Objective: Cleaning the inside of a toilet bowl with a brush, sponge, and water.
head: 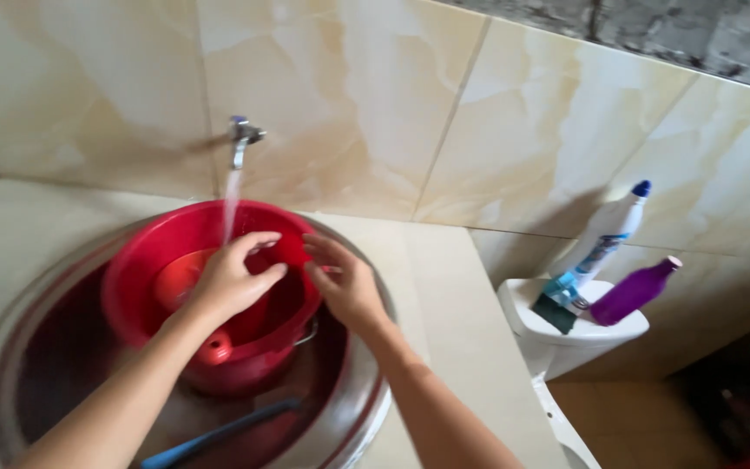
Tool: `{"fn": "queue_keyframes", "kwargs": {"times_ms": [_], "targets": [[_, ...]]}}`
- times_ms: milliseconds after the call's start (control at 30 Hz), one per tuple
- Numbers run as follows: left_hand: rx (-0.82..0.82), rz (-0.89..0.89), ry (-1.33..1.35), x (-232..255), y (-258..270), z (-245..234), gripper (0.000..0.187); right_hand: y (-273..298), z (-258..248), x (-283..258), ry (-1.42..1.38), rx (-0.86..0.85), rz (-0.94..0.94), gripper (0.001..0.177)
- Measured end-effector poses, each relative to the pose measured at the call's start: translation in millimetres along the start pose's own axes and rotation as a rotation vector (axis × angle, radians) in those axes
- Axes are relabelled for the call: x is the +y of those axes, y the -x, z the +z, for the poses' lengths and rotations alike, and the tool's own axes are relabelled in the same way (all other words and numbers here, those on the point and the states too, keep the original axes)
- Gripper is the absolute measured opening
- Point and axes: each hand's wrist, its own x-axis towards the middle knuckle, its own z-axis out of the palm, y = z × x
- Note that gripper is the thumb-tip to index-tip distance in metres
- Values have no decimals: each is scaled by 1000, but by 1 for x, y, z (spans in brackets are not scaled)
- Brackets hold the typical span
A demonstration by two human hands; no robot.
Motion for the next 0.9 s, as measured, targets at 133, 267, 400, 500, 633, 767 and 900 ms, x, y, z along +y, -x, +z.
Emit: {"fn": "queue_keyframes", "kwargs": {"times_ms": [133,267,400,500,633,767,900], "targets": [[-59,157,176,41,-32,75,50,11,-91,31,-21,93,95,42],[-122,193,297,81,-59,199,48,47,-204,57,69,228,182,42],[-220,185,308,129,-60,334,46,92,-314,127,191,317,331,44],[-277,221,371,170,-52,419,42,127,-386,177,16,409,357,44],[-405,63,297,202,-44,520,38,160,-452,208,145,423,549,46],[-458,31,268,218,-43,598,37,176,-500,242,214,397,509,44],[-482,-15,192,206,-44,661,37,186,-520,253,233,411,610,42]]}}
